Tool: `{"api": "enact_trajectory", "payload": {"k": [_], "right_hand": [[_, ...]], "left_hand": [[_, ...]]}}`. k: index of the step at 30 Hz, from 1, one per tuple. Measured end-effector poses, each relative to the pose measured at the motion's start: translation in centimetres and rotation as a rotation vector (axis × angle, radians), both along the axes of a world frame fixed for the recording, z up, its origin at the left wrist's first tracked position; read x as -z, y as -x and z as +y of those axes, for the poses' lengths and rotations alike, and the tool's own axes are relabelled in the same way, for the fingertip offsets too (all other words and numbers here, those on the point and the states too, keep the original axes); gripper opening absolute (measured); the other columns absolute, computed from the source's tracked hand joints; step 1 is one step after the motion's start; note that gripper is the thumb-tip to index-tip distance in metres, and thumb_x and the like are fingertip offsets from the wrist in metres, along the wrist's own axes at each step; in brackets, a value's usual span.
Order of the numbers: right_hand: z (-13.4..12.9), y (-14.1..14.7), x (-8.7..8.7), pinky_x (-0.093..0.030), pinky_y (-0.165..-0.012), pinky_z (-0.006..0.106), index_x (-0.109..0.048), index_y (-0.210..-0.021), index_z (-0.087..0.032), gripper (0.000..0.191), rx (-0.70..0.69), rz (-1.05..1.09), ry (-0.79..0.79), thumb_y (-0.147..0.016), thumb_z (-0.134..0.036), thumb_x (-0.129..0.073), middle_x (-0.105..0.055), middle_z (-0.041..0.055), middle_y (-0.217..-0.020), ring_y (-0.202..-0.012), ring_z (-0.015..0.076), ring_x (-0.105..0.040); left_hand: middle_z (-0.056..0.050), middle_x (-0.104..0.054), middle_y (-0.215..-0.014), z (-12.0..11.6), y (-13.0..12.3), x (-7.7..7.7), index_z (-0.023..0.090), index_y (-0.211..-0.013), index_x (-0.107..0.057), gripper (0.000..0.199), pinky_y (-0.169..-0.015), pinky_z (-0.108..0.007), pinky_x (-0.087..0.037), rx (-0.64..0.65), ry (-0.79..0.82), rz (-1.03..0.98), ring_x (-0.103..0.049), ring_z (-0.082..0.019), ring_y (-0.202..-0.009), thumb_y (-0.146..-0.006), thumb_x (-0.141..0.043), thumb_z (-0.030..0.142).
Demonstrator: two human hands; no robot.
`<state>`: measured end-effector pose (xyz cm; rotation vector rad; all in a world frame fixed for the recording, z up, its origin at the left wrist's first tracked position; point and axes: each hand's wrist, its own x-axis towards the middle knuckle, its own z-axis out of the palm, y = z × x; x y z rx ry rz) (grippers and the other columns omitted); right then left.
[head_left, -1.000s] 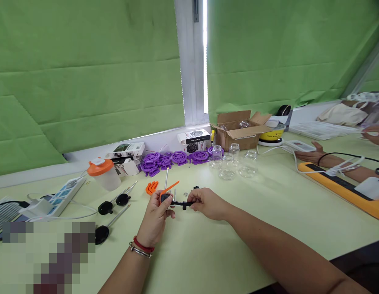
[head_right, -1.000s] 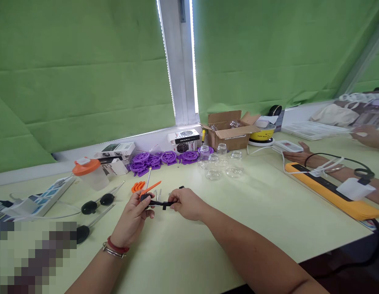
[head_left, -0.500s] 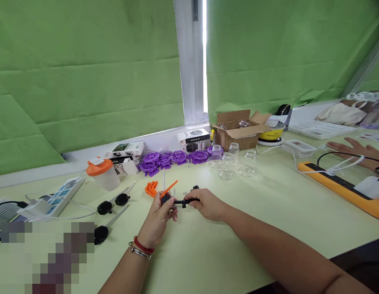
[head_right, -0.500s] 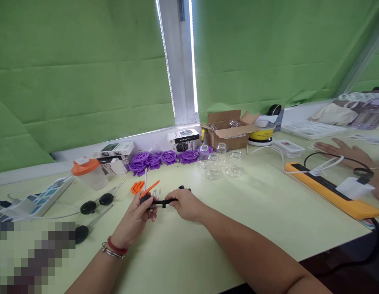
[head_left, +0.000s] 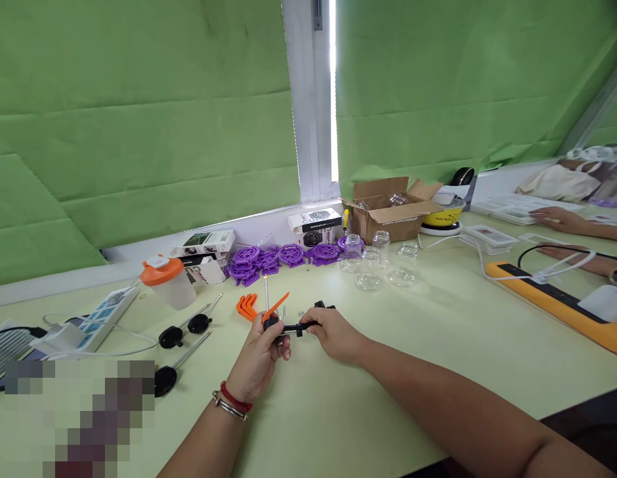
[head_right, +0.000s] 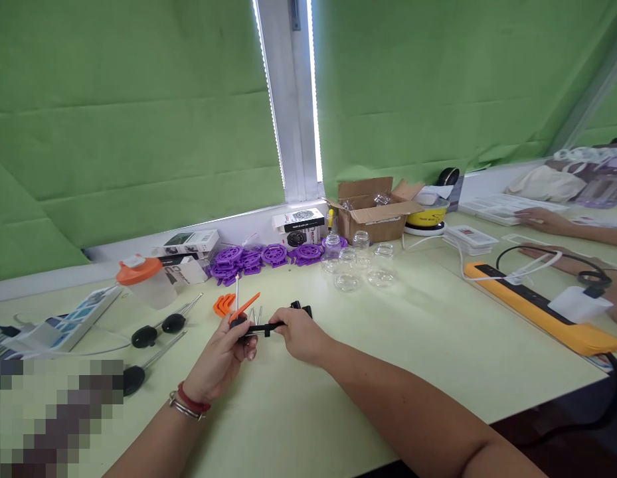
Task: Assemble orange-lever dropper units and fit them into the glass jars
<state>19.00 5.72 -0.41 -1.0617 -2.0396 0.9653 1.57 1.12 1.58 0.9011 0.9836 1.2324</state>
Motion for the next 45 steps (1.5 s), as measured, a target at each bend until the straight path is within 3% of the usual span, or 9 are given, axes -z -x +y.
{"api": "enact_trajectory", "payload": {"k": [11, 18, 27, 35, 45], "right_hand": [[0.2, -0.1, 0.3, -0.042, -0.076, 0.029, -0.063, -0.091, -0.017, 0.022, 0.02, 0.037, -0.054, -0.081, -0.007, -0.046, -0.064, 0.0052, -0.09, -0.082, 0.0166, -0.056], [0.3, 0.0, 0.1, -0.039, -0.073, 0.028, -0.063, -0.086, -0.016, 0.02, 0.01, 0.084, 0.145, -0.077, -0.008, -0.047, -0.059, 0.0019, -0.079, -0.075, 0.0149, -0.051], [0.4, 0.1, 0.2, -0.038, -0.073, 0.027, -0.062, -0.082, -0.016, 0.019, -0.044, 0.105, 0.199, -0.076, -0.008, -0.045, -0.057, 0.0005, -0.075, -0.073, 0.0138, -0.048], [0.1, 0.3, -0.1, -0.039, -0.073, 0.027, -0.061, -0.084, -0.016, 0.018, -0.026, 0.116, 0.197, -0.077, -0.008, -0.046, -0.059, 0.0006, -0.077, -0.073, 0.0138, -0.05], [-0.1, 0.4, 0.4, -0.04, -0.072, 0.026, -0.061, -0.088, -0.017, 0.017, -0.031, 0.096, 0.08, -0.08, -0.01, -0.048, -0.061, 0.0023, -0.085, -0.077, 0.0147, -0.052]], "left_hand": [[0.007, -0.045, -0.071, -0.4, -0.4, -0.6, 0.023, -0.09, -0.039, 0.028, -0.049, -0.022, -0.044, 0.039, -0.007, 0.006, -0.054, -0.009, -0.06, -0.079, -0.063, 0.032], [0.006, -0.041, -0.077, -0.3, -0.3, 0.0, 0.023, -0.092, -0.038, 0.026, -0.049, -0.022, -0.043, 0.04, -0.048, 0.062, -0.053, -0.008, -0.061, -0.082, -0.059, 0.033], [0.006, -0.043, -0.073, -0.2, 0.0, 0.2, 0.023, -0.09, -0.042, 0.024, -0.048, -0.02, -0.04, -0.006, -0.08, 0.136, -0.05, -0.008, -0.059, -0.08, -0.059, 0.035], [0.007, -0.042, -0.068, -0.1, -0.2, 0.6, 0.022, -0.088, -0.042, 0.022, -0.048, -0.02, -0.036, -0.095, -0.106, 0.195, -0.047, -0.008, -0.056, -0.082, -0.057, 0.036], [0.006, -0.043, -0.07, -0.2, -0.5, 0.0, 0.022, -0.087, -0.042, 0.021, -0.05, -0.019, -0.036, -0.159, -0.074, 0.169, -0.046, -0.006, -0.055, -0.08, -0.059, 0.034]]}}
